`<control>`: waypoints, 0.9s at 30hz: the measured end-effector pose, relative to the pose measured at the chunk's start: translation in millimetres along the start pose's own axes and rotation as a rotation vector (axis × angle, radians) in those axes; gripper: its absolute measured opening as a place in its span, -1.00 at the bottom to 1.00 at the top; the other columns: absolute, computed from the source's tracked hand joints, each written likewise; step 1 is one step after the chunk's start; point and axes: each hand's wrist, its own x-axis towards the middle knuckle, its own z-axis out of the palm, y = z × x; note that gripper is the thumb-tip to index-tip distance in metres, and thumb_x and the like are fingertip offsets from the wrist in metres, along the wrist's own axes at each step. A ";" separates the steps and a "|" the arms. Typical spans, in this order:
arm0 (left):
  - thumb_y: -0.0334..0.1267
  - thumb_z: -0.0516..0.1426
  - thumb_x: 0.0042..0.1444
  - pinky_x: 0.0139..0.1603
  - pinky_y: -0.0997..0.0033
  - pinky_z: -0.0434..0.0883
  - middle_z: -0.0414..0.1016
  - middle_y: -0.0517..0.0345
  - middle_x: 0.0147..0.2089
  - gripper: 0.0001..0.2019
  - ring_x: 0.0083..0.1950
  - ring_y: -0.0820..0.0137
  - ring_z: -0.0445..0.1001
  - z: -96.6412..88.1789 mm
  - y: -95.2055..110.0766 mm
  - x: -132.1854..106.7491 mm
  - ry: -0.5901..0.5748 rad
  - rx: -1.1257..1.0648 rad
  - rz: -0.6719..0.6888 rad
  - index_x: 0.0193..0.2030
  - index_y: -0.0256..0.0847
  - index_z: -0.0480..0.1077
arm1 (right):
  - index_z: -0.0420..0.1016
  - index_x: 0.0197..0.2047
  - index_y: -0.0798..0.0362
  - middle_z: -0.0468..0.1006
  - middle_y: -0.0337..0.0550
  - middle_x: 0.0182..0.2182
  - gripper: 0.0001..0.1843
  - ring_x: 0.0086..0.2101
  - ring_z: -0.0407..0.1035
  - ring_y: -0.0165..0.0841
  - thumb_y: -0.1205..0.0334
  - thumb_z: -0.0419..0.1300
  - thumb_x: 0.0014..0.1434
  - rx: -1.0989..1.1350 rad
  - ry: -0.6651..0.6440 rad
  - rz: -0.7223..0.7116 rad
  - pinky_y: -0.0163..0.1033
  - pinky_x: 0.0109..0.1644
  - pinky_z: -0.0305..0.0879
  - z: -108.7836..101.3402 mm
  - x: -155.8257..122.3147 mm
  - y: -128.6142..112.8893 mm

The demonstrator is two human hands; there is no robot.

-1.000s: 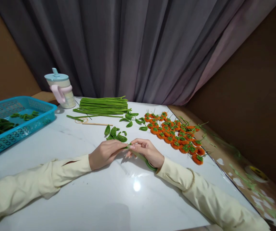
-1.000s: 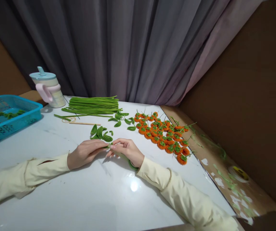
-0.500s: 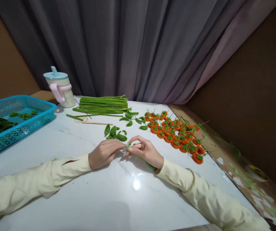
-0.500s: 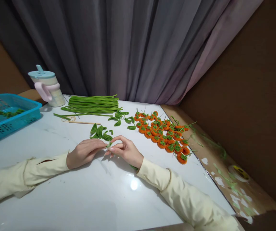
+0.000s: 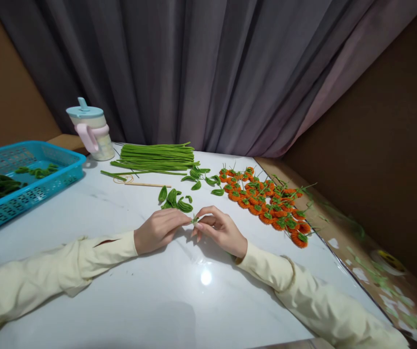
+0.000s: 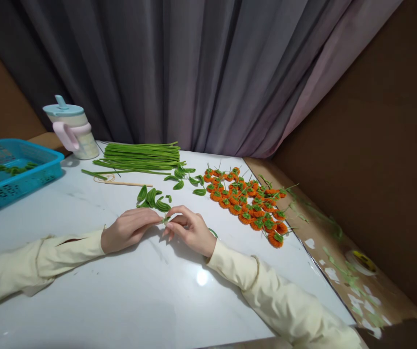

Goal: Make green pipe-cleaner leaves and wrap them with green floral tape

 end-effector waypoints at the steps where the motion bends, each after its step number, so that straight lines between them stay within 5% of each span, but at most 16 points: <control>1: -0.50 -0.04 0.14 -0.20 0.36 0.44 0.52 -0.01 -0.27 -0.78 -0.24 0.36 0.48 -0.2 0.3 0.3 0.000 -0.008 -0.004 -0.10 -0.29 0.31 | 0.25 -0.20 0.09 0.50 -0.14 -0.47 -0.75 -0.51 0.36 -0.42 0.11 0.16 0.18 0.002 -0.011 0.003 -0.28 -0.35 0.30 0.0 0.2 0.0; 10: -0.45 0.00 0.18 -0.23 0.44 0.41 0.50 0.06 -0.32 -0.85 -0.28 0.42 0.46 2.8 3.5 -1.1 0.031 0.009 -0.109 -0.13 -0.28 0.32 | 0.26 -0.19 0.11 0.50 -0.14 -0.48 -0.65 -0.51 0.37 -0.40 0.03 0.21 0.12 0.104 -0.025 0.083 -0.28 -0.35 0.30 -0.1 1.7 0.7; 27: -0.45 -0.04 0.19 -0.20 0.40 0.44 0.50 -0.02 -0.24 -0.74 -0.21 0.39 0.46 -0.5 2.0 -0.2 -0.021 -0.006 0.011 0.02 -0.29 0.26 | 0.27 -0.24 0.11 0.49 -0.20 -0.53 -0.61 -0.54 0.38 -0.42 0.03 0.29 0.04 0.263 -0.048 0.185 -0.29 -0.40 0.33 -0.9 5.0 -1.9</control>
